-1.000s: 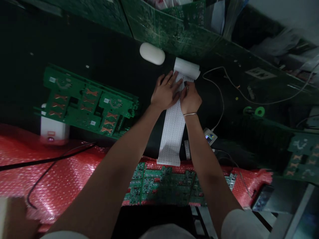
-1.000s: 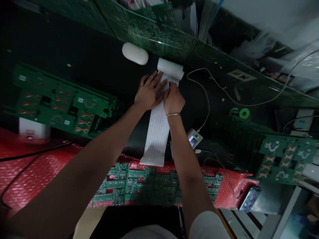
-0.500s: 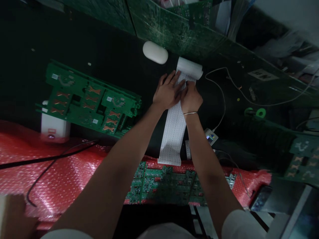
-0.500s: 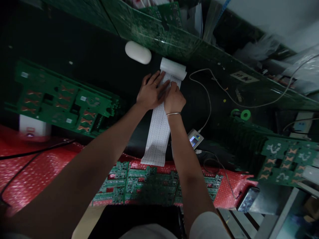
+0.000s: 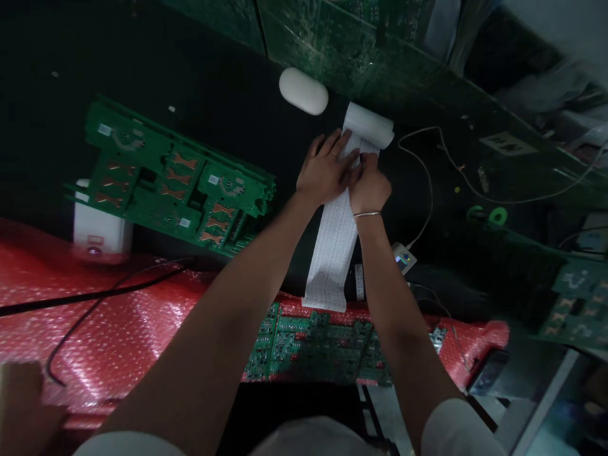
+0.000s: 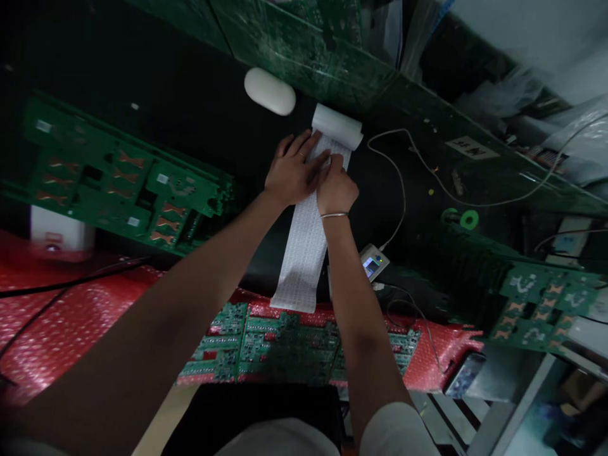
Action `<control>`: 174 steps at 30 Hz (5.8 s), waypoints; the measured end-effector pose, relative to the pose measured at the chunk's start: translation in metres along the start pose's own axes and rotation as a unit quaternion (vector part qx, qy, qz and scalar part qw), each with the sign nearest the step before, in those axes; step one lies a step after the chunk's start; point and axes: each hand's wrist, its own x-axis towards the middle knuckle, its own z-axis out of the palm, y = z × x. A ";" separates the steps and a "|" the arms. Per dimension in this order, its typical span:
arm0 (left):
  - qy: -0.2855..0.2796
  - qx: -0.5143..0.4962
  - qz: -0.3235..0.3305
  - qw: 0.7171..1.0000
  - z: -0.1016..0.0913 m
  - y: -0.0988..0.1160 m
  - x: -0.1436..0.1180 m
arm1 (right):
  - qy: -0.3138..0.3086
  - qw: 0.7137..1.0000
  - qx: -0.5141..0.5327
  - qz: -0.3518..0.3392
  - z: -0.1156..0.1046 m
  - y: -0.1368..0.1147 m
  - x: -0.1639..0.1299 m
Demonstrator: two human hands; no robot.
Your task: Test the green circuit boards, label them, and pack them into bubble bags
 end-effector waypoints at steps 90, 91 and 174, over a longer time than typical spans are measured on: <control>-0.007 -0.002 -0.001 1.000 0.001 0.000 -0.001 | 0.012 0.998 -0.033 -0.048 0.015 0.026 -0.132; -0.007 -0.004 -0.002 1.000 0.000 0.001 -0.001 | 0.006 0.998 -0.034 -0.046 0.014 0.025 -0.133; -0.064 0.085 0.031 0.994 0.001 0.000 -0.002 | 0.018 0.994 -0.049 -0.091 0.015 0.047 -0.249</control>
